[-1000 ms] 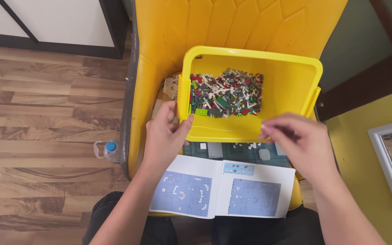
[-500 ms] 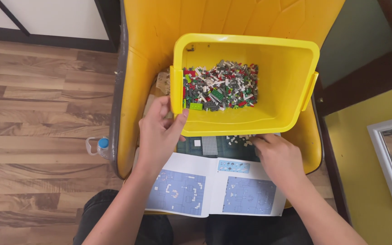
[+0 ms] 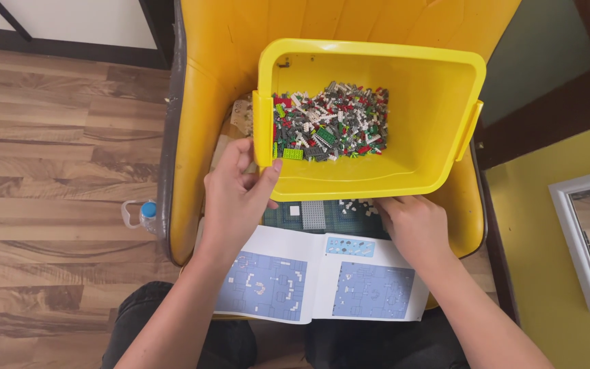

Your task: Assembling a toy set by finding specific plastic bricks in a bucket and placing them on a baseplate according to instructions.

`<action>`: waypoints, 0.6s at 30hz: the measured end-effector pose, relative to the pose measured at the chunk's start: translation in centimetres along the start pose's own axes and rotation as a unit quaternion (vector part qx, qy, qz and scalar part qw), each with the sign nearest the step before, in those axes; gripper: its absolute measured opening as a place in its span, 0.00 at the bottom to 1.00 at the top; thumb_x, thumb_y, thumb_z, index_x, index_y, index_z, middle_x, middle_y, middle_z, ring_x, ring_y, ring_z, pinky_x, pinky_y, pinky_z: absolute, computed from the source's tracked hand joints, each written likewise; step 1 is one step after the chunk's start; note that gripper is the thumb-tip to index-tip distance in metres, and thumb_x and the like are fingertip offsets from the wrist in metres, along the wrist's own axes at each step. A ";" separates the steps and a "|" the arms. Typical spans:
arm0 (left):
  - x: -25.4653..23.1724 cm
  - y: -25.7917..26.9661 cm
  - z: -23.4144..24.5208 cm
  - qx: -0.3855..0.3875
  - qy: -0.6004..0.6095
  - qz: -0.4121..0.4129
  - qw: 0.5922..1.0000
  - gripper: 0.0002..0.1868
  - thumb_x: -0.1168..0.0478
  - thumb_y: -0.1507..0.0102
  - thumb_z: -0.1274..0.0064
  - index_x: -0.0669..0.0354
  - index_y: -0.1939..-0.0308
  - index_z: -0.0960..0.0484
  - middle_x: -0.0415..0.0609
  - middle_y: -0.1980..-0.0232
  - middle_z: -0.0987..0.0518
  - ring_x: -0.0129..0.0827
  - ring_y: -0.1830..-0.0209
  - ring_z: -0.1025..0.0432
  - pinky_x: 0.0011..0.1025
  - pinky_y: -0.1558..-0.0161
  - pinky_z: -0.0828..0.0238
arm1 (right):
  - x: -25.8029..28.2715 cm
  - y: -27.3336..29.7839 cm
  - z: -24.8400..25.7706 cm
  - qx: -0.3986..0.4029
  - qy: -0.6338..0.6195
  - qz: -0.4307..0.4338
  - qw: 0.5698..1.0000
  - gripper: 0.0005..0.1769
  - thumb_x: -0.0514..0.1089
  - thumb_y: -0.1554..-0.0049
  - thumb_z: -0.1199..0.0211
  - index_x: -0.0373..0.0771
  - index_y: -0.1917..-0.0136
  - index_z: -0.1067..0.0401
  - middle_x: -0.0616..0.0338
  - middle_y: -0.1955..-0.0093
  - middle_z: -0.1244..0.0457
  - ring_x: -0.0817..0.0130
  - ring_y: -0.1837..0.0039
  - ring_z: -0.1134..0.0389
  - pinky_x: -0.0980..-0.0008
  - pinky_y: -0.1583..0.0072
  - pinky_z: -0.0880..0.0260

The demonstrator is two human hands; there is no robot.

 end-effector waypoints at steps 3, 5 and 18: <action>-0.1 0.1 0.1 0.005 -0.006 0.001 1.000 0.23 0.64 0.34 0.44 0.71 0.37 0.30 0.69 0.41 0.21 0.53 0.53 0.17 0.33 0.64 0.16 | 0.3 0.4 1.2 0.020 0.037 -0.001 0.999 0.09 0.41 0.43 0.32 0.50 0.47 0.20 0.64 0.57 0.29 0.66 0.55 0.25 0.70 0.51 0.22; 0.2 0.1 0.3 0.005 -0.010 0.001 1.000 0.23 0.64 0.34 0.44 0.71 0.38 0.30 0.69 0.41 0.21 0.53 0.54 0.17 0.33 0.64 0.16 | 1.7 0.1 5.5 0.035 0.036 0.009 0.999 0.09 0.41 0.42 0.33 0.50 0.47 0.20 0.65 0.57 0.28 0.67 0.56 0.24 0.70 0.51 0.22; 0.9 -0.6 -0.2 -0.025 -0.023 0.083 0.996 0.17 0.62 0.36 0.44 0.59 0.45 0.28 0.42 0.43 0.15 0.26 0.64 0.17 0.26 0.75 0.14 | 6.5 2.2 17.9 0.092 -0.696 0.225 0.676 0.22 0.54 0.31 0.50 0.38 0.56 0.25 0.55 0.59 0.33 0.67 0.63 0.32 0.69 0.58 0.27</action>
Point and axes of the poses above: each hand's wrist, its own y-axis away from the middle knuckle, its own z-axis out of the back of the hand, x = y × z, the point moved 4 cm from there along -y, towards the middle knuckle
